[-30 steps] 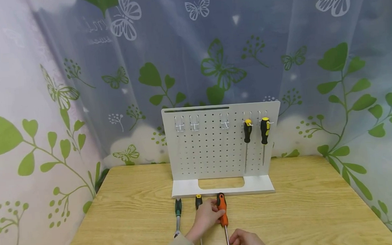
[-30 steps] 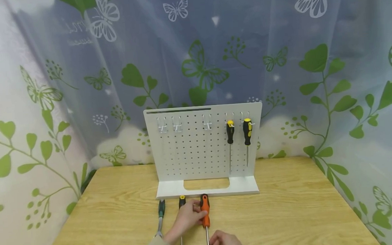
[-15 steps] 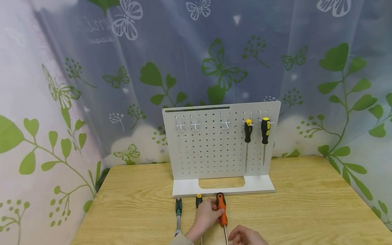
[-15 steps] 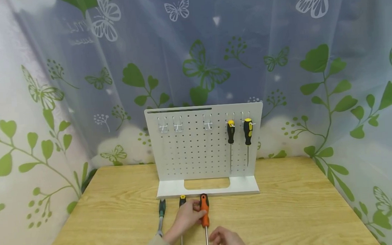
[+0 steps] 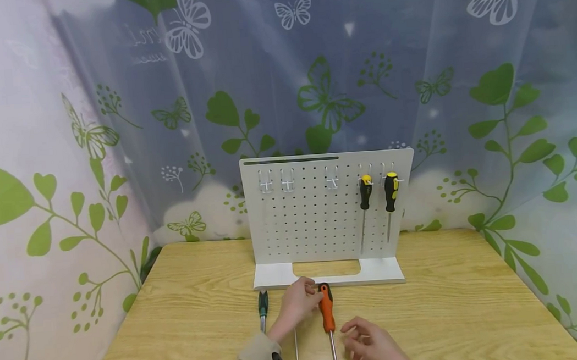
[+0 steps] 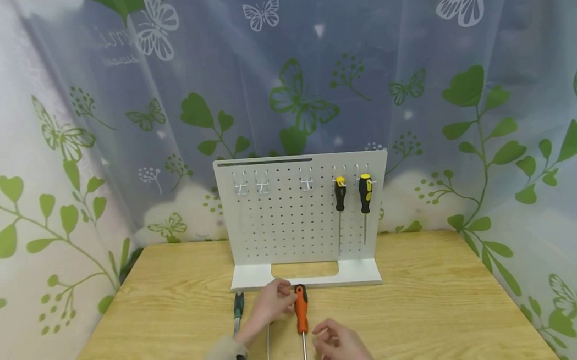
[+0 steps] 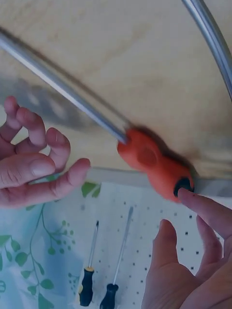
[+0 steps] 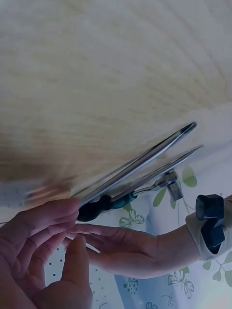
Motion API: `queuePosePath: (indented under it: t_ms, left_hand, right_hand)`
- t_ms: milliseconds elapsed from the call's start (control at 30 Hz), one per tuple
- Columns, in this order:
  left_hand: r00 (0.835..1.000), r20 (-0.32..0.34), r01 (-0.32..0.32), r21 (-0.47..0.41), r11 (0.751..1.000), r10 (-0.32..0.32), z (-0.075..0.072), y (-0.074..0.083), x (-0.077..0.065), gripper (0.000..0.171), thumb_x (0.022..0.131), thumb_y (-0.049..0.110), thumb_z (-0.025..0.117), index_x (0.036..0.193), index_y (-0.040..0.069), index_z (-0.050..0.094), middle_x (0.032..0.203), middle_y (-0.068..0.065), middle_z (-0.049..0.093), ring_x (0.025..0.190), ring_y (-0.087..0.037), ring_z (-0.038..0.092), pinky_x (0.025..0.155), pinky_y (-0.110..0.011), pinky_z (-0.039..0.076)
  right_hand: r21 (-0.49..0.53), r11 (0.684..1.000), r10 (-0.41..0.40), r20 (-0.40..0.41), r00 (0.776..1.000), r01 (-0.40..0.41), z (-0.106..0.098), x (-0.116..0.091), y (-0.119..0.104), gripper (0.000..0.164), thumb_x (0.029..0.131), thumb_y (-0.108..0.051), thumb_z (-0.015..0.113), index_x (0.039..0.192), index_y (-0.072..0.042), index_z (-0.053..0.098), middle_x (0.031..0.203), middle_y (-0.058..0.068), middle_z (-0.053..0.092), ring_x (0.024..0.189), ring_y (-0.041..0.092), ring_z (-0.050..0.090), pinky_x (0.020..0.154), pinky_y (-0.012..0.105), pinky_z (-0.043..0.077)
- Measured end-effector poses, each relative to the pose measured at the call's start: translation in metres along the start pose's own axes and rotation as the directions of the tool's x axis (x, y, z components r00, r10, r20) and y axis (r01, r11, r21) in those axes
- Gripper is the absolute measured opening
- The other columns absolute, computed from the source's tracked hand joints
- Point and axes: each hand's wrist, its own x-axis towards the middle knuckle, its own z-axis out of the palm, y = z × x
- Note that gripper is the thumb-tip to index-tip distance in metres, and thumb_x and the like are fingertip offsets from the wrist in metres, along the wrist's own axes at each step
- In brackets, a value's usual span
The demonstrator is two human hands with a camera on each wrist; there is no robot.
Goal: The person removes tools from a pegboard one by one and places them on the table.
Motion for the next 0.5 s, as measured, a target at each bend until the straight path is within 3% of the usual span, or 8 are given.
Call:
queuePosePath:
  t_ms: [167, 333, 500]
  left_hand:
    - [0.998, 0.001, -0.061, -0.096, 0.994, 0.061, -0.012, 0.011, 0.01, 0.035, 0.093, 0.007, 0.071, 0.122, -0.009, 0.061, 0.099, -0.017, 0.07, 0.075, -0.03, 0.073, 0.058, -0.029, 0.061]
    - [0.992, -0.032, -0.125, -0.157, 0.98, 0.122, -0.018, 0.024, 0.023, 0.027, 0.097, 0.006, 0.066, 0.122, -0.004, 0.064, 0.106, -0.017, 0.07, 0.087, -0.032, 0.073, 0.066, -0.032, 0.064]
    - [0.984, -0.043, -0.177, -0.184, 0.967, 0.172, -0.021, 0.034, 0.037, 0.027, 0.101, 0.01, 0.063, 0.125, 0.0, 0.065, 0.114, -0.015, 0.07, 0.097, -0.031, 0.072, 0.076, -0.034, 0.064]
  right_hand:
    - [0.001, 0.999, -0.043, -0.072, 0.996, 0.044, -0.012, 0.006, -0.009, 0.028, 0.099, -0.006, 0.064, 0.121, 0.01, 0.056, 0.094, 0.016, 0.066, 0.069, 0.023, 0.067, 0.059, 0.035, 0.063]
    - [-0.009, 0.995, -0.098, -0.157, 0.983, 0.098, -0.025, 0.014, -0.02, 0.033, 0.099, -0.007, 0.064, 0.125, 0.011, 0.055, 0.102, 0.026, 0.067, 0.077, 0.027, 0.07, 0.065, 0.037, 0.064]
    - [-0.065, 0.992, -0.124, -0.255, 0.959, 0.111, -0.037, 0.021, -0.034, 0.033, 0.1, -0.009, 0.064, 0.128, 0.007, 0.058, 0.111, 0.028, 0.066, 0.088, 0.032, 0.07, 0.071, 0.037, 0.064]
